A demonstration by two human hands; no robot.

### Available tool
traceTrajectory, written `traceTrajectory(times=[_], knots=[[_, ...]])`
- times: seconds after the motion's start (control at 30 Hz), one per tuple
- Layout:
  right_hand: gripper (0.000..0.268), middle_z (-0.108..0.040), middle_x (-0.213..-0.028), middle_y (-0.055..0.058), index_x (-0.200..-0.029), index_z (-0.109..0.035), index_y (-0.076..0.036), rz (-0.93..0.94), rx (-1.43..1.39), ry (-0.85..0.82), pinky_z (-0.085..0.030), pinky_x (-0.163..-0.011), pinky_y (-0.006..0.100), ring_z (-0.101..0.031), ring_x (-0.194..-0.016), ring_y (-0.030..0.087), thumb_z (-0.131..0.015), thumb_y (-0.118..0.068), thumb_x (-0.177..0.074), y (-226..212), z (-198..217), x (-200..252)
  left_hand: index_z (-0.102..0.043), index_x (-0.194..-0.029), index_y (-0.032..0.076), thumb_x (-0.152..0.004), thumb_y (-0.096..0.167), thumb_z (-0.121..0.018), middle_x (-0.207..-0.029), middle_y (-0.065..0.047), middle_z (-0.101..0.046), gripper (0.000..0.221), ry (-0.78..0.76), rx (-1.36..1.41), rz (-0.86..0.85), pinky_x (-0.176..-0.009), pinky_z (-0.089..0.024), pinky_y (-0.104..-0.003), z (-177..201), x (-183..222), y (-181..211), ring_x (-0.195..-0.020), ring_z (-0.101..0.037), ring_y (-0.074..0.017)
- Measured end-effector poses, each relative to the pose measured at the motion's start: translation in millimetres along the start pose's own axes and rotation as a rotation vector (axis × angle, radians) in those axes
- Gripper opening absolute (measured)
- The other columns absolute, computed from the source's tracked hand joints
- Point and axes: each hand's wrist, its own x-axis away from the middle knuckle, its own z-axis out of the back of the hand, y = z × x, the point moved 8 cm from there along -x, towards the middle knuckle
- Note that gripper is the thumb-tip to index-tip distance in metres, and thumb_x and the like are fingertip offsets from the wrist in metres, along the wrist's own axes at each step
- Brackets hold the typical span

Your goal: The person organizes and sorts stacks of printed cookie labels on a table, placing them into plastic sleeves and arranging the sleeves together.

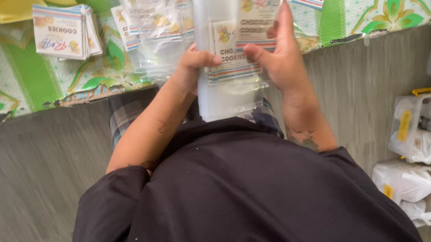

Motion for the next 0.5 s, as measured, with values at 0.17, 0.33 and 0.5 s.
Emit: traceTrajectory(times=[0.17,0.33,0.5], knots=[[0.094,-0.057,-0.132,0.015,-0.169,-0.021,-0.005,0.086,0.172,0.279,-0.052,-0.057,0.025,-0.062,-0.082,0.016,-0.087,0.002,-0.102,-7.6,77.0,8.5,-0.049,-0.14,-0.012,-0.068,0.011,-0.064,-0.126,-0.028,-0.065,0.078,0.107,-0.04,-0.026,-0.1,-0.059,-0.046,18.5,8.0,1.9,-0.112,-0.068,-0.0376],[0.112,-0.057,-0.129,0.021,-0.165,-0.003,-0.022,0.131,0.12,0.518,-0.045,-0.052,0.028,-0.057,-0.069,0.018,-0.088,0.013,-0.101,-8.7,215.1,-13.7,-0.055,-0.133,-0.014,-0.065,0.012,-0.06,-0.119,-0.029,-0.068,0.073,0.142,-0.011,-0.022,-0.093,-0.06,-0.047,35.5,11.4,1.4,-0.105,-0.069,-0.0395],[0.076,-0.048,-0.13,0.025,-0.154,-0.048,-0.02,0.047,0.872,0.519,-0.054,-0.07,0.037,-0.056,-0.091,0.026,-0.092,-0.016,-0.092,29.7,234.6,-37.7,-0.053,-0.136,-0.013,-0.062,0.011,-0.06,-0.122,-0.028,-0.067,0.078,0.236,0.081,-0.037,-0.099,-0.058,-0.044,43.7,21.7,7.1,-0.11,-0.068,-0.0399]])
